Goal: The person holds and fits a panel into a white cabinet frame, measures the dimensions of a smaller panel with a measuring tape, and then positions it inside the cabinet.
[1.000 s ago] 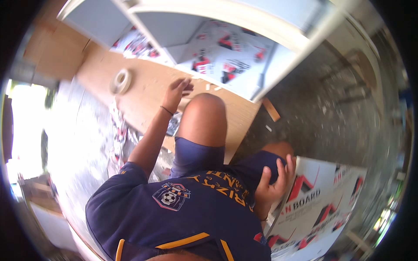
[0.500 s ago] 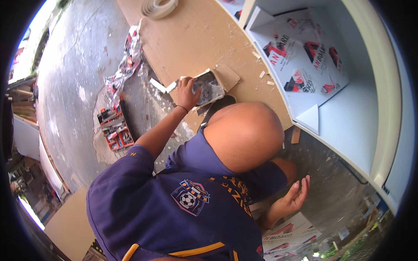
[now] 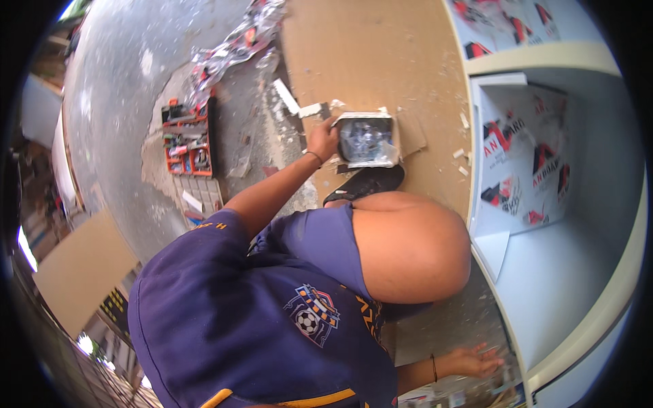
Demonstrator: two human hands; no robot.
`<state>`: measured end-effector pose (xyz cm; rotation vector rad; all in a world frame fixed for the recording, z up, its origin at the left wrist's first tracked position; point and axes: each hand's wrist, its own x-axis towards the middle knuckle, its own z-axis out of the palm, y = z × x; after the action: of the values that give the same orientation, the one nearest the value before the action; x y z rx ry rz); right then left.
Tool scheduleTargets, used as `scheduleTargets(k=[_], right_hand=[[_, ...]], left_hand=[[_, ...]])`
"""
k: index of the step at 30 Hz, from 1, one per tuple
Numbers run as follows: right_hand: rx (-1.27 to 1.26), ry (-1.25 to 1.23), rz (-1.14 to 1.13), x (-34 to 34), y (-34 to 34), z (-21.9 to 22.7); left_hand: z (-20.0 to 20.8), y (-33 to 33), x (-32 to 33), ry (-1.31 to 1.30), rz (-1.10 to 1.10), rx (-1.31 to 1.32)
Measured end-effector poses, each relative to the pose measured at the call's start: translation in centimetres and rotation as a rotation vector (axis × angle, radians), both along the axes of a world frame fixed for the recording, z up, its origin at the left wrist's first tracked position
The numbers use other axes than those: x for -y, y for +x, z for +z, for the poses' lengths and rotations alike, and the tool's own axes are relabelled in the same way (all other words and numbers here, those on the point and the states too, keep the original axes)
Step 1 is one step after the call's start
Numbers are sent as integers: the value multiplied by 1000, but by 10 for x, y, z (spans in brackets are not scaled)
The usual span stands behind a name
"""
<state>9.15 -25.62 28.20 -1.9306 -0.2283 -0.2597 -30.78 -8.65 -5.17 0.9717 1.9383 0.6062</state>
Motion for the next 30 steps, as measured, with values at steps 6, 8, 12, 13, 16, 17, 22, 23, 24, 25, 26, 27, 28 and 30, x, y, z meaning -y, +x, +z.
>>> scheduleTargets(k=[6, 8, 12, 13, 16, 17, 22, 23, 24, 25, 26, 27, 28, 30], right_hand=[[-44, -18, 262, -22, 45, 7], [-70, -115, 174, -29, 55, 8], [-32, -246, -16, -36, 95, -11], [-79, -305, -94, -35, 108, -15], [-1, -39, 98, -56, 91, -16], [13, -78, 97, -45, 97, -17], [-35, 28, 76, -54, 72, -5], [-29, 40, 74, -54, 71, -5], [-21, 50, 72, -55, 70, -5], [-16, 50, 41, -54, 72, -9], [-9, 49, 16, -51, 76, -12], [3, 47, -12, -50, 76, -13], [-57, 35, -47, -60, 67, -12], [-94, 61, -9, -61, 71, -12]], left_hand=[[-27, 18, 1, 73, 309, 184], [-20, 25, -14, 65, 449, 408], [-21, 25, -39, 24, 580, 573], [-35, 19, -43, 17, 586, 559], [-63, 12, -59, 281, 433, 100], [-30, 28, -69, 207, 385, 153], [67, 102, -107, 499, 128, -49], [61, 109, -116, 617, -3, -14], [56, 128, -124, 679, 44, 194], [55, 143, -130, 537, -26, 346], [52, 158, -137, 392, -87, 495], [44, 179, -140, 335, -83, 512], [31, 194, -145, 285, -67, 515], [-10, 220, -169, -7, -99, 554]])
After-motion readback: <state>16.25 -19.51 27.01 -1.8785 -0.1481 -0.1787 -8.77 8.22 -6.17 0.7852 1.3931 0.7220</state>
